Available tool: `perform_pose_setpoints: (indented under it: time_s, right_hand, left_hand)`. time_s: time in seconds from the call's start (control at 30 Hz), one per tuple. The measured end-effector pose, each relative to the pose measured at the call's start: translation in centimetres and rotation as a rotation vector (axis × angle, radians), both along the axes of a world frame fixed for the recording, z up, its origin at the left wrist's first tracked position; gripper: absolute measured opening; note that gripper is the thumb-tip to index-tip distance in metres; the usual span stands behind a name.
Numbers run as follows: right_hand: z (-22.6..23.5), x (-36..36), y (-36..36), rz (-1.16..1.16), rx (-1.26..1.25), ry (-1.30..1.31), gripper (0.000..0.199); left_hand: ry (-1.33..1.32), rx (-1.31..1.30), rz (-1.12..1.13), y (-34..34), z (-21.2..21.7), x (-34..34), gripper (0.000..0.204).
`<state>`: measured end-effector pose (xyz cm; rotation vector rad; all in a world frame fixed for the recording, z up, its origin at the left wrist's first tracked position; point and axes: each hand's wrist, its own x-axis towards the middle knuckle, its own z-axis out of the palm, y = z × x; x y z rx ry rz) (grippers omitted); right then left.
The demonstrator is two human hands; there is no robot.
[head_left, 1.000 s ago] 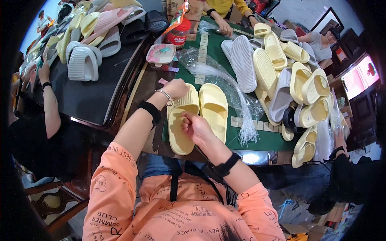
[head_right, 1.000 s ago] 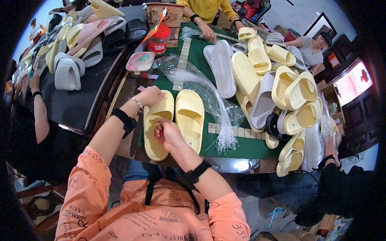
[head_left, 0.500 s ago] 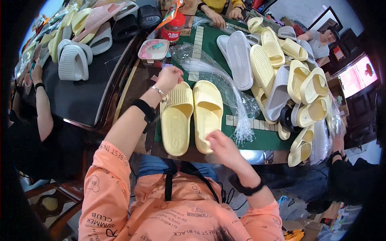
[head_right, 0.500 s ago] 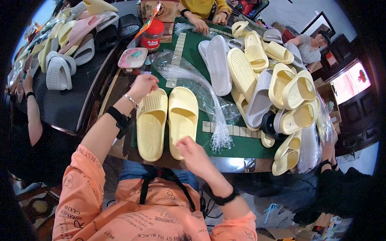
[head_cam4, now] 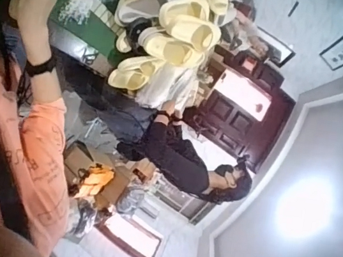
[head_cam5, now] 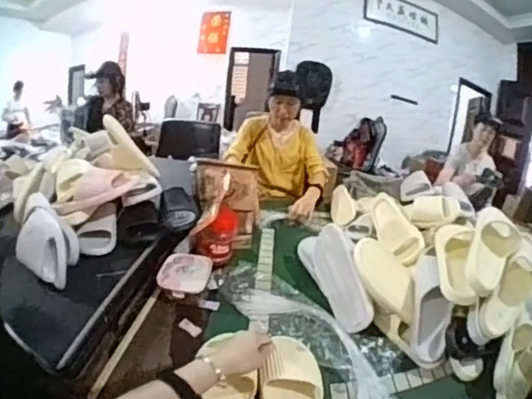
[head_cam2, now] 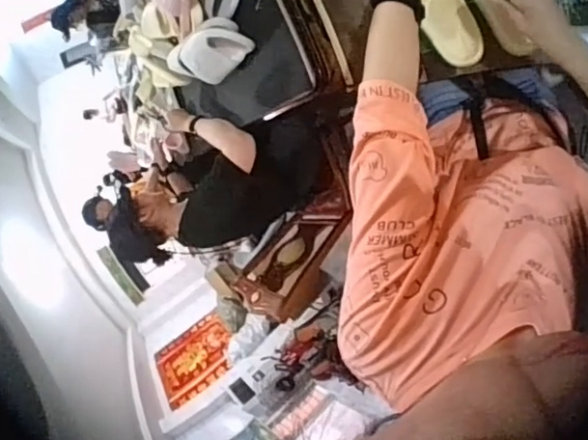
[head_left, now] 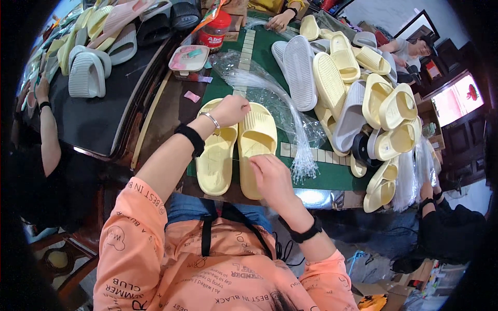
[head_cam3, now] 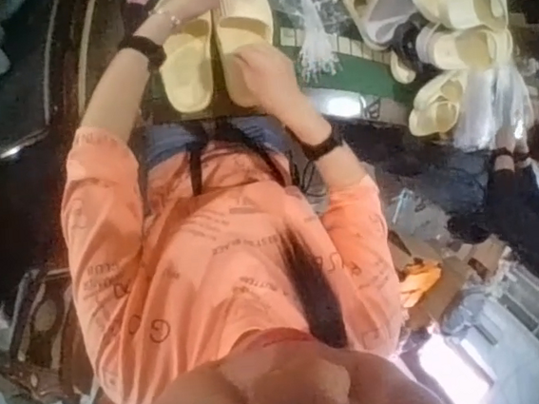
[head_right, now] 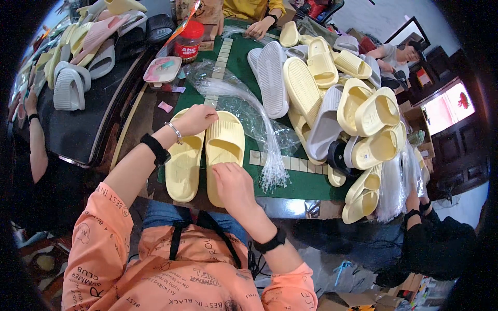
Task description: Attaching plastic tags to pairs of foam slide sandals in a workshop environment.
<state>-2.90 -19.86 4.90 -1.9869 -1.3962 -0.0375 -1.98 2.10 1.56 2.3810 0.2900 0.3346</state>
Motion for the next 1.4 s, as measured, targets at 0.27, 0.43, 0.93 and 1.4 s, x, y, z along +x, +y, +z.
perform_pose_setpoints:
  time_s: [0.27, 0.43, 0.93, 1.4]
  right_hand:
    - [-3.0, 2.9, 2.8, 0.003, -0.123, -0.095, 0.010]
    - [-3.2, 2.9, 4.2, 0.053, -0.081, -0.268, 0.016]
    - [-1.3, 7.2, 11.6, -0.054, 0.163, 0.371, 0.015]
    - [-2.9, 7.0, 13.4, 0.109, 0.292, 0.976, 0.010]
  left_hand:
    - [-0.015, -0.034, 0.060, -0.4, 0.1, -0.2, 0.020]
    - [0.181, -0.103, 0.117, 0.1, 0.9, 1.0, 0.020]
    - [-0.315, -1.263, 0.155, 0.8, 0.6, -1.8, 0.012]
    - [-0.297, -1.410, 0.232, 0.0, 0.8, -1.9, 0.050]
